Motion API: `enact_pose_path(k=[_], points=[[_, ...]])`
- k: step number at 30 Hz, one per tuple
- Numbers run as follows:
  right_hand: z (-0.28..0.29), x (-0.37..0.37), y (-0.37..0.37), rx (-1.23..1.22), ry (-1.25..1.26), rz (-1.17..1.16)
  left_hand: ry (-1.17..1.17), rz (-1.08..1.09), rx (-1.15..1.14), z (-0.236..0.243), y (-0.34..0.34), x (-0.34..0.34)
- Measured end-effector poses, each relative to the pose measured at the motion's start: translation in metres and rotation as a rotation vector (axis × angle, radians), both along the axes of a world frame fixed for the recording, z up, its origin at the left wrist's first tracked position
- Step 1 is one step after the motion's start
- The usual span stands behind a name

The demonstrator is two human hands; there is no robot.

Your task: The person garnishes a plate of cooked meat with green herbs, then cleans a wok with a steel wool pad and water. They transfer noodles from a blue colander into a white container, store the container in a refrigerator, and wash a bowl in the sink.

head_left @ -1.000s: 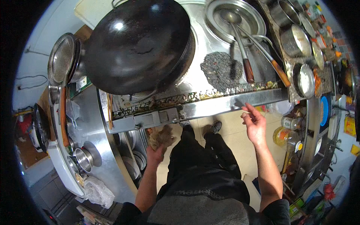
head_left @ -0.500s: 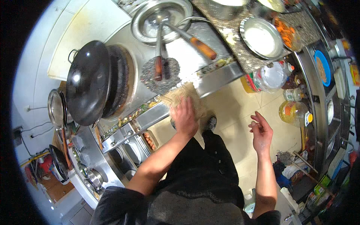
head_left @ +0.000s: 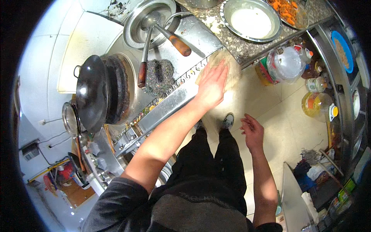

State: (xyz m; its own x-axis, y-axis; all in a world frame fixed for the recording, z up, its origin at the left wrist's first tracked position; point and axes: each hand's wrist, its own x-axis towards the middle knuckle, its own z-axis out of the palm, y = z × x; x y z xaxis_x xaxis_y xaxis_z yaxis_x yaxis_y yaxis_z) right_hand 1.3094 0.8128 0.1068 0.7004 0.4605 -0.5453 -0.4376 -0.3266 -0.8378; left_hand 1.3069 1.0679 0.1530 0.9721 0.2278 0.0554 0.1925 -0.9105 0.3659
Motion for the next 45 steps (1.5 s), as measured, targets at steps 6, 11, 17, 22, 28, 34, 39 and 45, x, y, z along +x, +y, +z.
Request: enact_pose_path(k=[6,11,17,22,28,34,39,45], points=[[-0.052,-0.022,0.064,0.032,0.181,0.127,0.183,0.283,-0.101,0.009,-0.012,-0.232],[-0.074,-0.032,0.128,-0.055,0.281,0.219,0.259,0.807,-0.066,-0.014,-0.027,-0.402],[-0.12,-0.077,0.174,-0.04,0.457,0.221,-0.376,2.03,-1.349,-0.087,0.014,-0.558],[-0.199,-0.128,0.199,0.151,0.471,0.172,-0.661,1.861,-1.737,-0.146,0.058,-0.594],[-0.17,-0.152,0.208,0.205,0.5,-0.243,-0.749,1.393,-2.532,-0.215,0.097,-0.601],[-0.115,-0.145,0.233,0.094,0.612,-0.504,-0.848,1.49,-2.516,-0.237,0.1,-0.604],[-0.123,-0.14,0.238,0.105,0.73,-0.543,-1.009,1.591,-2.401,-0.227,0.101,-0.617],[-0.117,-0.125,0.217,-0.153,0.529,-0.303,-1.171,1.722,-2.225,-0.216,0.11,-0.636]])
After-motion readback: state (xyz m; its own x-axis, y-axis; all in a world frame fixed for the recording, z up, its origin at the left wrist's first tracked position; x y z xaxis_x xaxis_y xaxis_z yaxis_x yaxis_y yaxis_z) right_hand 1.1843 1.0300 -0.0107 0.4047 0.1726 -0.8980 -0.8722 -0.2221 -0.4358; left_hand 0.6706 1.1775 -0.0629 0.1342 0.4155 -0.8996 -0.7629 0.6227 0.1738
